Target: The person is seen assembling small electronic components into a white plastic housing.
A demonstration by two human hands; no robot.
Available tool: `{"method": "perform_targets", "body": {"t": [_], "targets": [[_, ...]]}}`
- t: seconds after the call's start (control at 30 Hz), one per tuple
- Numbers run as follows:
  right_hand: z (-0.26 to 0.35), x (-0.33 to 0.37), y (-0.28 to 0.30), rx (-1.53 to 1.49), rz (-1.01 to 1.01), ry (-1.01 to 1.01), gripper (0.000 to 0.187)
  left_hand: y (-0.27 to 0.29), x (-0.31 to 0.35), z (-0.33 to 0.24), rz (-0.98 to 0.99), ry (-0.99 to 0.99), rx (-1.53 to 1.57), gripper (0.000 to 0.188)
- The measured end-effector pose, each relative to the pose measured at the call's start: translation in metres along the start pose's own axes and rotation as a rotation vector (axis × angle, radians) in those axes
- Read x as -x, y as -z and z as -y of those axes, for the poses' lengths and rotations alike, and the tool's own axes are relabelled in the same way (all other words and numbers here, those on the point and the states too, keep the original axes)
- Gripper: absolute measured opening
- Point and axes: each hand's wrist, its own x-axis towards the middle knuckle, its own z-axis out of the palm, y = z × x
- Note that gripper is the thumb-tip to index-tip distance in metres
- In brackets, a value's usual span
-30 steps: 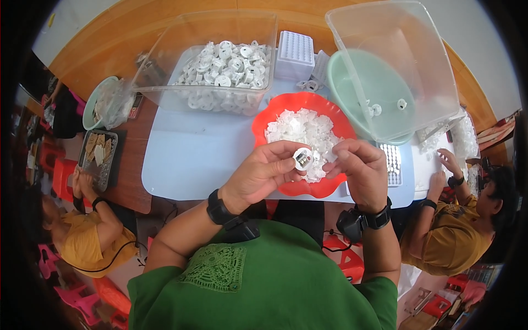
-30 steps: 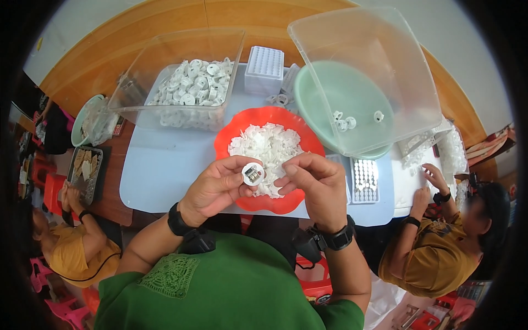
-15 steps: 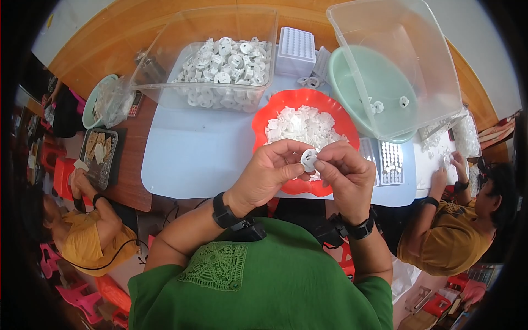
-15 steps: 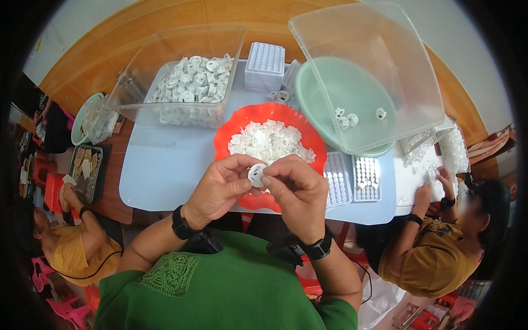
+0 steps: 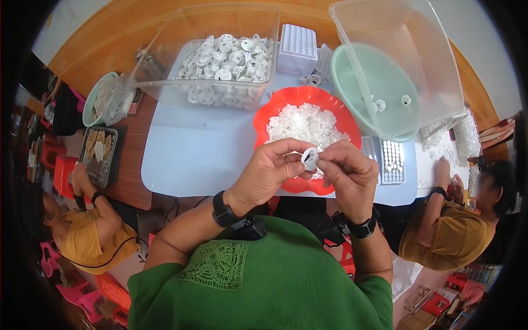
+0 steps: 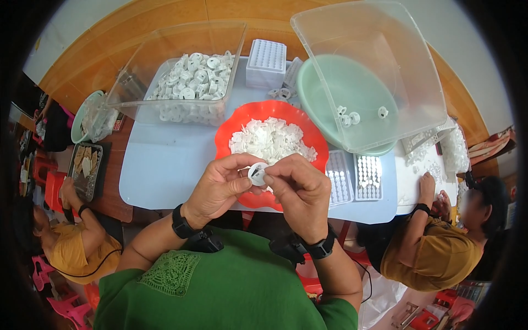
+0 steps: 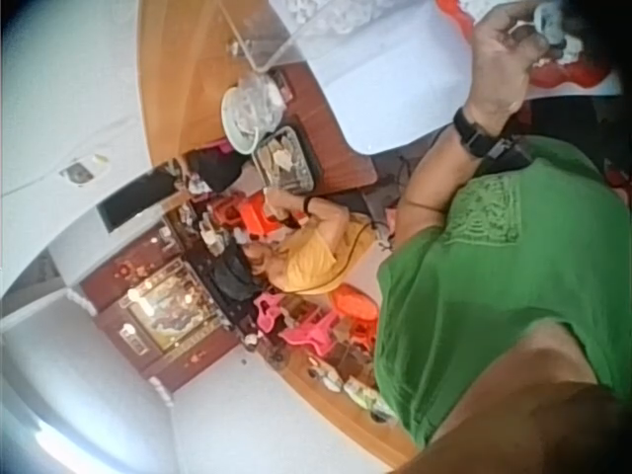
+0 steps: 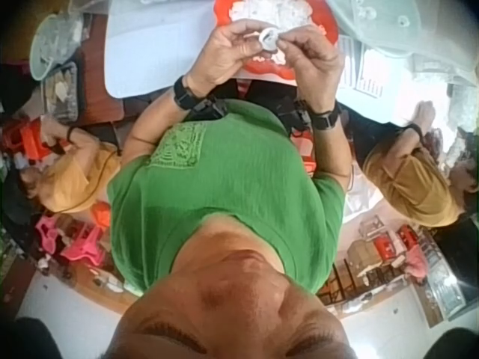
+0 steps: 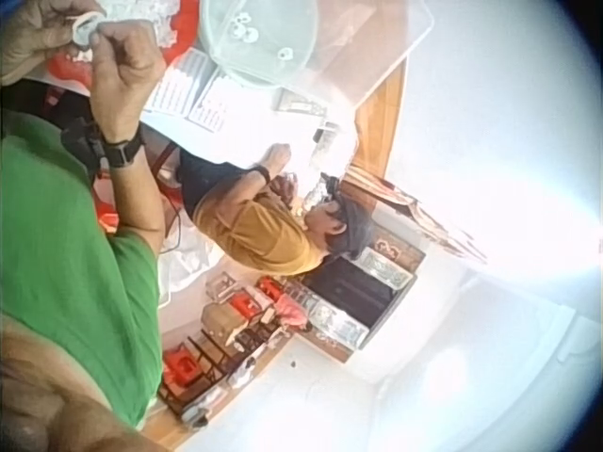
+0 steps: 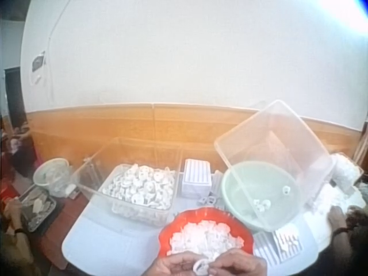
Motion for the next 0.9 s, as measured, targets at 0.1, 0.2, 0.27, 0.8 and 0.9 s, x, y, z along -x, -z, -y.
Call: {"method": "perform_targets", "body": {"t": [0.1, 0.2, 0.27, 0.8, 0.9], "targets": [[-0.001, 0.0, -0.002, 0.047, -0.01, 0.058, 0.013, -0.002, 0.0, -0.001, -0.02, 0.004, -0.013, 0.034], [-0.002, -0.001, 0.0, 0.094, 0.008, 0.136, 0.014, -0.001, 0.0, -0.002, -0.013, -0.006, -0.054, 0.034], [-0.002, -0.003, 0.002, 0.109, 0.032, 0.149, 0.015, -0.002, 0.0, -0.001, -0.014, -0.018, -0.073, 0.034], [-0.016, 0.006, -0.016, 0.143, -0.136, 0.138, 0.011, -0.013, -0.004, -0.004, -0.16, -0.201, -0.415, 0.026], [-0.014, 0.007, -0.016, 0.243, -0.146, 0.195, 0.013, -0.012, -0.002, -0.007, -0.162, -0.358, -0.727, 0.023]]}}
